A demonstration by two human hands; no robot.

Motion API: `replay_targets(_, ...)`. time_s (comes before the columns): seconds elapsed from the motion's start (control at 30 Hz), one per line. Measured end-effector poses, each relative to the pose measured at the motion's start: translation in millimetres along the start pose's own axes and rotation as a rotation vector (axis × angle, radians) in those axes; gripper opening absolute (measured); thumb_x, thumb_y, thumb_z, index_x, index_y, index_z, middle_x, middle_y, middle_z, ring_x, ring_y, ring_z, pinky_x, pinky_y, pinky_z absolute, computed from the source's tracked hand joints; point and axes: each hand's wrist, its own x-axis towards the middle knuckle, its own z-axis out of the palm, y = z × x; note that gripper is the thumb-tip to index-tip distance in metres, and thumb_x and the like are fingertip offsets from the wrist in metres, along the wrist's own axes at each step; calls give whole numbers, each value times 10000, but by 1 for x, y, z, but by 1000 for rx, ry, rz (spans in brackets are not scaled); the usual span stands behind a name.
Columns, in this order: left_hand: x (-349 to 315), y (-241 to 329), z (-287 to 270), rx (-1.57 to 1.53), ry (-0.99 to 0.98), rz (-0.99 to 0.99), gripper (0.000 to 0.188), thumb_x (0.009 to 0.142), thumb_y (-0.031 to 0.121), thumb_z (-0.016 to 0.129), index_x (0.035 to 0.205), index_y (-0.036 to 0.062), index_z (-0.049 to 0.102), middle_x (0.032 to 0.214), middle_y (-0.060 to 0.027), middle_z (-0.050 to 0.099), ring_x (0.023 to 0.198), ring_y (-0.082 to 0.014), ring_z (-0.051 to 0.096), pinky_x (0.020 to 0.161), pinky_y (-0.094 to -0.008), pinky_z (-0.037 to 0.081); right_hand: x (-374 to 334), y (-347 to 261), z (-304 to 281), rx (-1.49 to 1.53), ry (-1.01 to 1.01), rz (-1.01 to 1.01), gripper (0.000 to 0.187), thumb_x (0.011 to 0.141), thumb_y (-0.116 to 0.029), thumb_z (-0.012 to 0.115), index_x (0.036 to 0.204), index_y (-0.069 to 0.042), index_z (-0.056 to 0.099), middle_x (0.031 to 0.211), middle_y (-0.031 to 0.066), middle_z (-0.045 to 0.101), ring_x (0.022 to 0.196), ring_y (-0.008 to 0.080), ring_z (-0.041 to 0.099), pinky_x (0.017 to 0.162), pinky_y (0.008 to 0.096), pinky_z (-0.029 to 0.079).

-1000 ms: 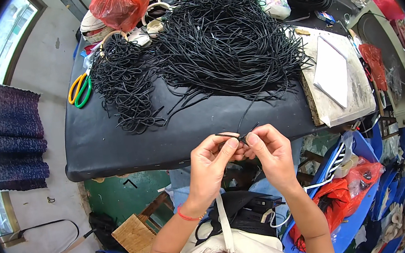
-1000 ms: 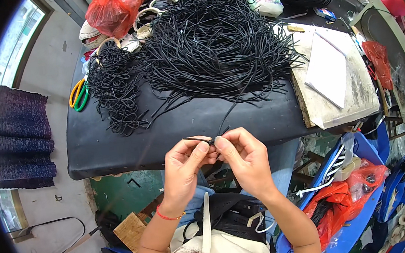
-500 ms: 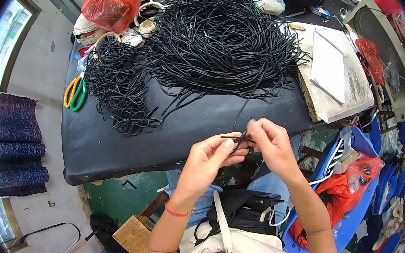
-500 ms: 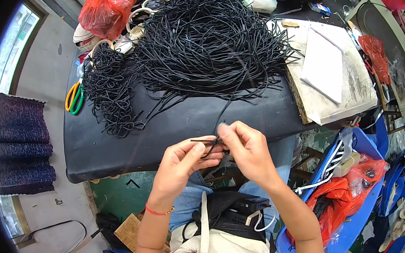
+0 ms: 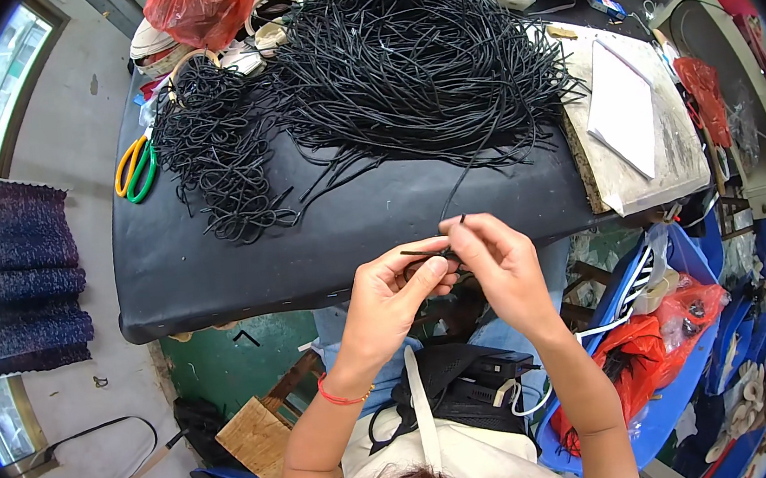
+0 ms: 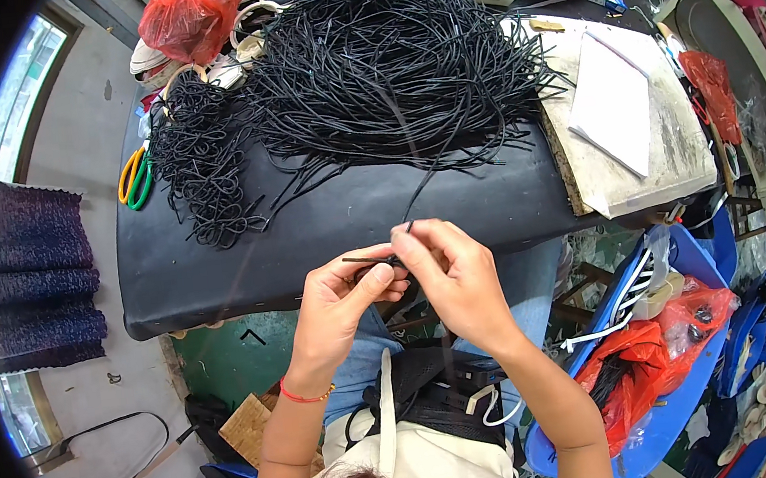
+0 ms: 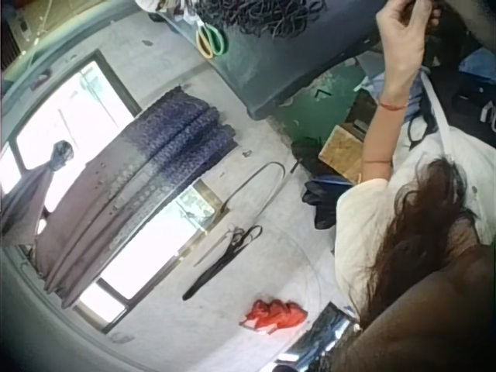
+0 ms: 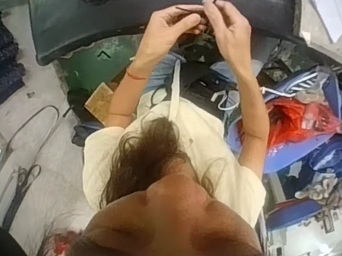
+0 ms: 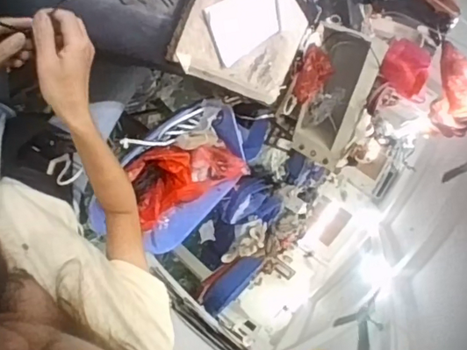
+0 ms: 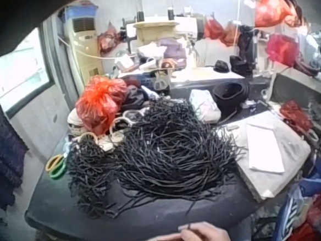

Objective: The person repeatedly picks up black cable ties from a pile on a table, forms a loop with each tie, and pulls the end through to tighten it. The person handles the ties one at a time and places the finished ties back on the table.

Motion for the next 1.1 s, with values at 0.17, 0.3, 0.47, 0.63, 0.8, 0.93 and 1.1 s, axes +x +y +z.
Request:
replay_targets(0.17,-2,1,2,79,-12,3,164,874,80,579,1001,-22,603,855,-75,649,733,-94,610,668,-221,515,0,7,2,-15,45,-251,110,825,-87,630,843,22,632,783,57,575,633,86,530,550,229,425)
replay_targets(0.3,-9,0,13,245,63,56,116,868,87,588,926,-12,605,788,-65,655,705,-93,618,640,-217,512,1,-6,6,-235,133,-311,92,806,-61,639,804,28,617,745,60,559,583,87,500,526,238,410)
replay_targets(0.47,-7,-2,11,231,68,82,123,858,65,594,932,-33,609,789,-59,658,729,-88,620,660,-216,514,1,-5,3,-145,93,-153,122,823,-91,634,780,20,610,691,24,556,566,64,481,516,214,390)
replay_targets(0.63,-3,-2,10,168,89,181,149,845,39,605,973,-38,615,843,-72,652,768,-88,612,699,-220,514,1,-12,-3,176,-50,123,160,867,-163,607,808,-15,601,711,-20,569,597,28,467,530,190,380)
replay_targets(0.8,-1,2,8,130,79,131,151,835,46,624,964,-31,609,846,-62,642,769,-84,603,679,-209,501,-1,-15,-8,230,-165,160,189,878,-217,600,831,-35,575,701,-38,536,635,16,454,554,184,368)
replay_targets(0.93,-3,6,6,180,35,92,143,841,73,627,945,-22,598,816,-50,633,728,-70,585,644,-201,482,3,-13,-12,298,-247,197,202,884,-212,588,783,-43,542,693,-33,524,620,31,454,553,188,371)
replay_targets(1.1,-2,5,2,97,5,-35,130,863,102,602,910,-18,591,771,-52,625,681,-68,571,610,-199,469,-9,-14,0,-217,-22,-163,178,856,-115,604,768,-5,495,665,35,506,565,64,467,489,231,393)
